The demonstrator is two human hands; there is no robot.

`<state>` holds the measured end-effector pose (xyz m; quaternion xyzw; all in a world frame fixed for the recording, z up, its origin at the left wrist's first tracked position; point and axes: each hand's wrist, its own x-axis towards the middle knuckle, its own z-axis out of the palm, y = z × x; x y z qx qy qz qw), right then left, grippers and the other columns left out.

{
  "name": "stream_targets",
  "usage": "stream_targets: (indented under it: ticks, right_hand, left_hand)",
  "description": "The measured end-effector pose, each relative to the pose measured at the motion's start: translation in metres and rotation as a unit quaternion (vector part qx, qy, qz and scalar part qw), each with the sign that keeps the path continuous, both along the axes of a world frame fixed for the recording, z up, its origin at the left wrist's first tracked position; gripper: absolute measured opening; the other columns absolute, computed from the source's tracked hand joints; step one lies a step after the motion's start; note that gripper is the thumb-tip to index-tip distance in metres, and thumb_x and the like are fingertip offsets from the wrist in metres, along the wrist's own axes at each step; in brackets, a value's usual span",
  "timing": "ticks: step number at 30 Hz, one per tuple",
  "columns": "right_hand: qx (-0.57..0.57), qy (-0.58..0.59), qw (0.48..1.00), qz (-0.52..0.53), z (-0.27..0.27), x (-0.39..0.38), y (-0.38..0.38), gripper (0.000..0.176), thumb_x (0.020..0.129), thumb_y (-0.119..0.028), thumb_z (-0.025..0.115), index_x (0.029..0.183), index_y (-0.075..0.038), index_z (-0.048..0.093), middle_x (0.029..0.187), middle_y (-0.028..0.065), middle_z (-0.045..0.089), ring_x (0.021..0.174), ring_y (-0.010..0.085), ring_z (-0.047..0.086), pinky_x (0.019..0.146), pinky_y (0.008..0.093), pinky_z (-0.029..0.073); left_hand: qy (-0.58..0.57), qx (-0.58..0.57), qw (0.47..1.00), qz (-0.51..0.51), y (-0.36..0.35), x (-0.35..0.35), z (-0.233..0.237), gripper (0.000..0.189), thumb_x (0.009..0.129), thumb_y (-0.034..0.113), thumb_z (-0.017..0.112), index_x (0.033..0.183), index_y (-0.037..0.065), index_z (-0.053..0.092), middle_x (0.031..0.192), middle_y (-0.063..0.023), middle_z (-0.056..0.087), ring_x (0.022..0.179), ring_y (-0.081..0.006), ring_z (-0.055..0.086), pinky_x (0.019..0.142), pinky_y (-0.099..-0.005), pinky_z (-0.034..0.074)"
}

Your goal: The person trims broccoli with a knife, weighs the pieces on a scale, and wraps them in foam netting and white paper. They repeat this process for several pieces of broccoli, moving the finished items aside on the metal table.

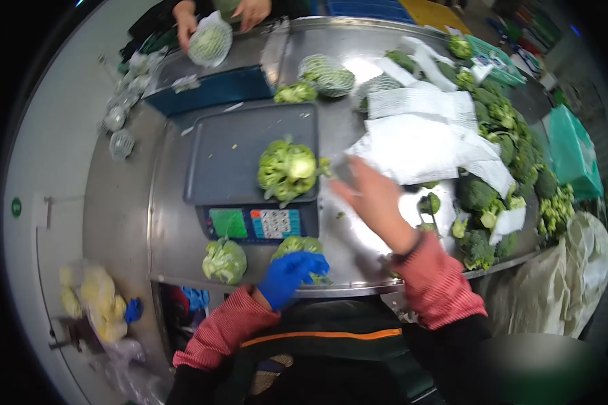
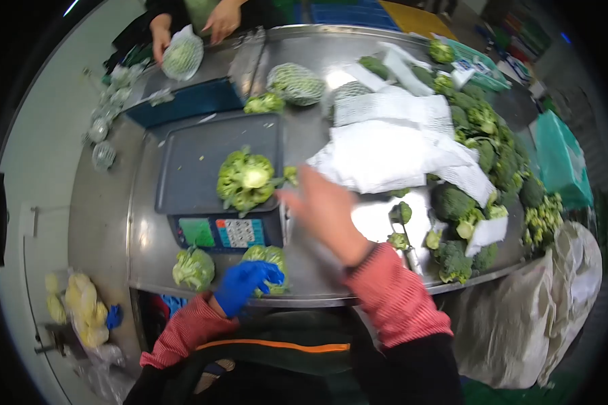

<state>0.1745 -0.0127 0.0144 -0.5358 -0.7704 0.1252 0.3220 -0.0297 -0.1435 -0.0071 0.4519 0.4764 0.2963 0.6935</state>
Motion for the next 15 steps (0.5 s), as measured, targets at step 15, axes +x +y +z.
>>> stream_targets:
  ticks: [15]
  right_hand:
    - [-0.227, -0.351, 0.896, -0.146, -0.095, 0.184, -0.094, 0.027, 0.077, -0.028, 0.067, 0.090, -0.006, 0.056, 0.076, 0.0131, 0.061, 0.068, 0.0326, 0.063, 0.058, 0.0435, 0.050]
  left_hand:
    - [0.144, 0.163, 0.973, 0.075, 0.160, -0.064, -0.012, 0.081, 0.077, 0.024, 0.075, 0.141, 0.004, 0.030, 0.134, -0.0164, 0.046, 0.124, -0.0238, 0.045, 0.102, -0.0337, 0.038]
